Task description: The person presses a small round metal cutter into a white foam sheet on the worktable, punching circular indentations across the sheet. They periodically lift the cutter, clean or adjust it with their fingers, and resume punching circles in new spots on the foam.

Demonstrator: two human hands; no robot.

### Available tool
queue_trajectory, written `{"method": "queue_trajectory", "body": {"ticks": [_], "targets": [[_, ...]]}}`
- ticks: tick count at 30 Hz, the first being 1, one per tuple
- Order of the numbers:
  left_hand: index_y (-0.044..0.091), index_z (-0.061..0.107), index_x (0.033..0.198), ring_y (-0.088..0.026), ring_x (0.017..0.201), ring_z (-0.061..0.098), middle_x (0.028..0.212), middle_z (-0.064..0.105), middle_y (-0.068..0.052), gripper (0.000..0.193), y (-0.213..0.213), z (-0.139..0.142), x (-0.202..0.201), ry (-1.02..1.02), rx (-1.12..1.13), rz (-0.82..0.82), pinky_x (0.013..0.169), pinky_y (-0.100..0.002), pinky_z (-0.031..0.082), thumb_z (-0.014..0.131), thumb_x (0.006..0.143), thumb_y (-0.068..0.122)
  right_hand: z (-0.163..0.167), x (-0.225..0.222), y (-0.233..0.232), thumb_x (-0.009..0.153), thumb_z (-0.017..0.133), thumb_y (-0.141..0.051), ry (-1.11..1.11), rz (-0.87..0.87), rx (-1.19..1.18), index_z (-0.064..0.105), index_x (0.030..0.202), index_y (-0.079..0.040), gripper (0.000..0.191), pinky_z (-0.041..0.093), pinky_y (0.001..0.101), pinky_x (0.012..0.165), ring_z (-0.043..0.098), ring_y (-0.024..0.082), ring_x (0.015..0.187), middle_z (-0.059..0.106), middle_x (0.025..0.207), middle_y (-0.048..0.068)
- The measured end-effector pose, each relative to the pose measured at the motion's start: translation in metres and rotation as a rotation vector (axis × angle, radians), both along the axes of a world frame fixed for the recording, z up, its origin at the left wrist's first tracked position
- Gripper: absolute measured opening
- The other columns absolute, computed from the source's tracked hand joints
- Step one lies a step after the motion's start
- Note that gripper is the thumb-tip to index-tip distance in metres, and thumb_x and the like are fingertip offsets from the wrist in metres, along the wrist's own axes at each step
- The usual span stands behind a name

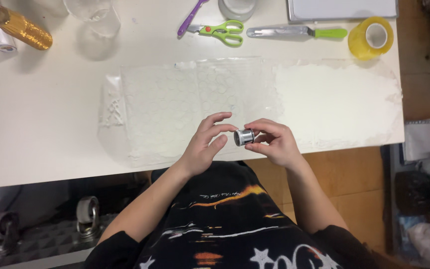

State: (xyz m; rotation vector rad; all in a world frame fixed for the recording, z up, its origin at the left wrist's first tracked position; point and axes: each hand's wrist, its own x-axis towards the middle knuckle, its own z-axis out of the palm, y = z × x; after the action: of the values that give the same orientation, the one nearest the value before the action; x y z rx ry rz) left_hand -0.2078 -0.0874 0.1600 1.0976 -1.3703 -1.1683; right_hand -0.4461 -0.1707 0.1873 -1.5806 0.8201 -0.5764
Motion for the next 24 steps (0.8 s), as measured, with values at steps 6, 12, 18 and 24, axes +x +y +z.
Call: {"method": "queue_trajectory", "body": {"ticks": [6,12,18,24], "targets": [[0.018,0.071,0.125,-0.033,0.150,0.040,0.157,0.049,-0.011,0.034,-0.008,0.005,-0.018,-0.122,-0.035,0.061,0.125,-0.049,0.031,0.057,0.103,0.039,-0.021,-0.015,-0.020,0.083,0.081,0.002,-0.083,0.023,0.135,0.070,0.121,0.003,0.040,0.065,0.0285,0.073,0.070,0.014,0.094,0.070,0.110,0.010],[0.019,0.071,0.128,-0.036,0.149,0.042,0.157,0.049,-0.012,0.039,-0.013,0.011,-0.027,-0.380,-0.159,0.159,0.123,-0.051,0.031,0.061,0.099,0.043,-0.049,-0.018,-0.042,0.089,0.077,-0.003,-0.208,0.025,0.389,0.069,0.122,0.005,0.034,0.063,0.0331,0.070,0.071,0.017,0.081,0.075,0.099,0.014],[0.020,0.070,0.129,-0.036,0.149,0.042,0.156,0.049,-0.011,0.040,-0.017,0.010,-0.023,-0.486,-0.214,0.205,0.123,-0.052,0.032,0.062,0.099,0.045,-0.068,-0.013,-0.052,0.092,0.073,-0.006,-0.212,-0.006,0.544,0.069,0.118,0.007,0.029,0.063,0.0350,0.066,0.071,0.018,0.077,0.074,0.095,0.013],[0.019,0.070,0.127,-0.037,0.147,0.042,0.154,0.050,-0.010,0.039,-0.016,0.009,-0.019,-0.571,-0.223,0.206,0.122,-0.054,0.032,0.068,0.095,0.043,-0.081,-0.007,-0.044,0.100,0.067,-0.011,-0.295,-0.007,0.750,0.069,0.117,0.008,0.026,0.062,0.0352,0.065,0.067,0.015,0.070,0.073,0.094,0.014]]}}
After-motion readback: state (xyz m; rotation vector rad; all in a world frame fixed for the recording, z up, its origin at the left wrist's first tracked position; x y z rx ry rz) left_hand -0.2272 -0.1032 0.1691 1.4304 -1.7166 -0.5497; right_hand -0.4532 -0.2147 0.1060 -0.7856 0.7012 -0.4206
